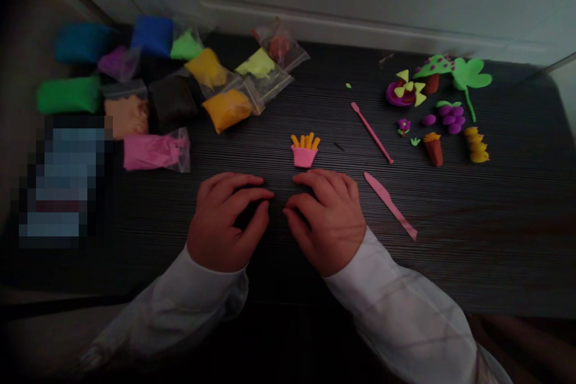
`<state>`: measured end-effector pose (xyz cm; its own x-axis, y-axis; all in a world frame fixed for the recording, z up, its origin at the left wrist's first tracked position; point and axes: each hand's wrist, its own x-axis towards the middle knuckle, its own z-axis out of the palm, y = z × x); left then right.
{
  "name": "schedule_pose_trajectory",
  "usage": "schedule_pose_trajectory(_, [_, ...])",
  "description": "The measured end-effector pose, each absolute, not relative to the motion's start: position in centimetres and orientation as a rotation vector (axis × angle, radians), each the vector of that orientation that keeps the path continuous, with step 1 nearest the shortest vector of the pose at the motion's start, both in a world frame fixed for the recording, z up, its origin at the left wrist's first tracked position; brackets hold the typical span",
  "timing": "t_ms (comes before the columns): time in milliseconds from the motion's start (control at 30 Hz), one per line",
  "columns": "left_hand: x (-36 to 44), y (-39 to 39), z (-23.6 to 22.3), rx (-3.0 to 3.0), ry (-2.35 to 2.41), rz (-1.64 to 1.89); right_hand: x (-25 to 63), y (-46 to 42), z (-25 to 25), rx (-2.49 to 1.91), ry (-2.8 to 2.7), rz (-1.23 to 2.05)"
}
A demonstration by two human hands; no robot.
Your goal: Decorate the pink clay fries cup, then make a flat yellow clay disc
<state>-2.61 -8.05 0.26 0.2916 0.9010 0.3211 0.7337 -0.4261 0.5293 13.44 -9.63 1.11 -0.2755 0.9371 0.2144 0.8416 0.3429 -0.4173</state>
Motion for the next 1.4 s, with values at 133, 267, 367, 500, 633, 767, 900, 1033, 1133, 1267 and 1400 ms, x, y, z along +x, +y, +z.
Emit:
schedule_pose_trajectory(133, [-2.67,-8.08,0.3,2.286,1.49,0.841,13.56,-9.55,1.08,-1.553,-2.2,0.298])
schedule_pose_trajectory(267, [-2.7,-8.09,0.33,2.278,1.49,0.833,13.59,-9.56,1.08,-1.557,-2.212,0.3])
schedule_pose_trajectory(367, [-2.73,-8.09,0.31,2.275,1.491,0.839,13.66,-9.65,1.22,-1.57,-2.19,0.308])
schedule_pose_trajectory(500, [-2.76,-8.1,0.19,2.278,1.5,0.82,13.78,-9.68,1.26,-1.566,-2.189,0.31])
schedule_pose_trajectory(633, [-2.73,-8.09,0.05,2.284,1.495,0.812,13.7,-9.53,1.03,-1.559,-2.221,0.308])
schedule_pose_trajectory(767, [-2.7,-8.08,0.09,2.29,1.493,0.798,13.62,-9.48,1.03,-1.57,-2.211,0.321])
schedule_pose_trajectory(900, [-2.72,-8.11,0.23,2.283,1.483,0.811,13.69,-9.6,1.4,-1.565,-2.174,0.381])
schedule_pose_trajectory(1033, [-2.79,-8.13,0.32,2.257,1.475,0.854,13.64,-9.71,1.57,-1.544,-2.202,0.437])
schedule_pose_trajectory(1133, [-2.83,-8.11,0.35,2.246,1.472,0.869,13.54,-9.68,1.37,-1.546,-2.212,0.407])
schedule_pose_trajectory(1267, [-2.82,-8.09,0.4,2.239,1.478,0.862,13.54,-9.58,1.0,-1.571,-2.196,0.361])
schedule_pose_trajectory(1400, [-2.76,-8.05,0.5,2.237,1.479,0.856,13.67,-9.59,0.95,-1.586,-2.18,0.368])
